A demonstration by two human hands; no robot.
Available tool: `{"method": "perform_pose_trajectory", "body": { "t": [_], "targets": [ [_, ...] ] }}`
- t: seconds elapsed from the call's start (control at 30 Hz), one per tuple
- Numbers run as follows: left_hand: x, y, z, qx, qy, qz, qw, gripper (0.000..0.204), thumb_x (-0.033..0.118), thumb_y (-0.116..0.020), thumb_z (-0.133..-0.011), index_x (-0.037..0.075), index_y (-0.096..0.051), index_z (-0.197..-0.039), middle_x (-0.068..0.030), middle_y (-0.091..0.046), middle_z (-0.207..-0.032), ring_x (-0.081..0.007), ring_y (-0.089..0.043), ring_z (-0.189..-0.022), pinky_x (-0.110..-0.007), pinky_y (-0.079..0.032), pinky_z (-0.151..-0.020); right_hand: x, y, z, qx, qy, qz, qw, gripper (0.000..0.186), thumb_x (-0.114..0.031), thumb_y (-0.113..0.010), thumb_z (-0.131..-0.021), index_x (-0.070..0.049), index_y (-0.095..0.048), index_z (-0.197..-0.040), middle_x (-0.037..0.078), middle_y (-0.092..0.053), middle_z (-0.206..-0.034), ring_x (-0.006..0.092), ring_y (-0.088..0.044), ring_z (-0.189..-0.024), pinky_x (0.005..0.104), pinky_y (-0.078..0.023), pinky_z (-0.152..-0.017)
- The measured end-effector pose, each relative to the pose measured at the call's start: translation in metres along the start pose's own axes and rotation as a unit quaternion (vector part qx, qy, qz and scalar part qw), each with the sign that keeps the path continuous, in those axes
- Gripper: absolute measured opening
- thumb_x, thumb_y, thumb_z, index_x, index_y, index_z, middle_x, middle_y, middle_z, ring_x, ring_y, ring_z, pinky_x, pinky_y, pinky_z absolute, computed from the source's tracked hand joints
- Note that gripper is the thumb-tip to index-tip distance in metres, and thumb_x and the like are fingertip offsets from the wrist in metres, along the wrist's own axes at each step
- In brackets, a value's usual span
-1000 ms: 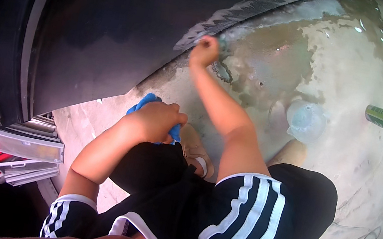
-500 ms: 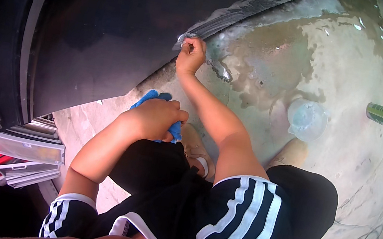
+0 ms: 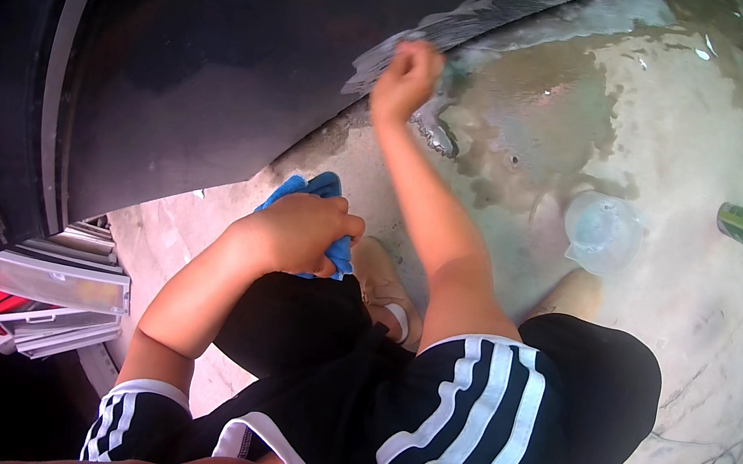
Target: The person scrubs the lower edge of a black car bumper with a steel wool pad. They then spray a cleaning agent from a green can onto the bumper and continue scrubbing the surface with the pad.
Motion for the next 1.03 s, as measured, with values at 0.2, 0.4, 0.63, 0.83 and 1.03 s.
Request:
{"method": "perform_pose_trajectory", "body": {
  "t": [0.2, 0.4, 0.63, 0.83, 1.03],
  "targets": [
    [0.004, 0.004, -0.007, 0.023, 0.006, -0.004, 1.0, 0.039, 0.014, -0.078, -0.065, 0.01, -0.06, -0.099, -0.0131, -0.06, -0.1, -0.0334, -0.062, -0.092, -0.041, -0.049, -0.077, -0.002, -0.005, 0.007, 0.011, -0.009, 0.01, 1.0, 0.012, 0.008, -0.058, -0.076, -0.004, -0.057, -0.078, 0.009, -0.057, -0.088, 0.0251, -0.056, -0.085, 0.0324, -0.046, -0.072],
    [0.003, 0.006, -0.002, 0.013, 0.01, 0.021, 1.0, 0.036, 0.013, -0.078, -0.063, 0.01, -0.06, -0.095, -0.0127, -0.06, -0.098, -0.0329, -0.061, -0.093, -0.041, -0.049, -0.078, 0.006, -0.01, 0.046, -0.049, -0.032, -0.013, 0.998, 0.017, 0.009, -0.058, -0.073, -0.006, -0.059, -0.079, 0.011, -0.056, -0.087, 0.0281, -0.056, -0.085, 0.0351, -0.046, -0.076],
    [0.001, 0.006, -0.001, 0.007, 0.025, 0.02, 0.999, 0.037, 0.013, -0.078, -0.063, 0.01, -0.06, -0.096, -0.0123, -0.059, -0.098, -0.0324, -0.06, -0.094, -0.04, -0.048, -0.078, 0.033, -0.006, 0.028, -0.01, -0.085, 0.021, 0.996, 0.018, 0.011, -0.057, -0.074, -0.007, -0.056, -0.078, 0.01, -0.057, -0.089, 0.0269, -0.056, -0.083, 0.0342, -0.046, -0.076],
    [0.002, 0.01, 0.0, 0.02, 0.013, 0.027, 0.999, 0.039, 0.014, -0.079, -0.064, 0.01, -0.06, -0.097, -0.0124, -0.059, -0.099, -0.0323, -0.06, -0.096, -0.04, -0.048, -0.079, 0.084, 0.002, 0.002, 0.028, -0.089, 0.072, 0.993, 0.016, 0.008, -0.061, -0.07, -0.007, -0.056, -0.073, 0.008, -0.058, -0.077, 0.027, -0.056, -0.08, 0.0353, -0.045, -0.074],
    [0.002, 0.009, -0.004, 0.019, 0.007, 0.008, 1.0, 0.035, 0.018, -0.076, -0.067, 0.011, -0.06, -0.097, -0.0121, -0.059, -0.101, -0.032, -0.059, -0.099, -0.04, -0.047, -0.082, 0.093, -0.018, 0.037, -0.025, -0.141, 0.031, 0.989, 0.016, 0.003, -0.062, -0.075, -0.011, -0.058, -0.08, 0.013, -0.059, -0.113, 0.0272, -0.059, -0.096, 0.0378, -0.046, -0.088]
  ]
}}
Point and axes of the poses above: each hand's wrist, its own z-axis away from the middle knuckle, its own y-axis out of the back of the hand, x = y × z, the point moved 4 cm from there along -z, towards the middle knuckle
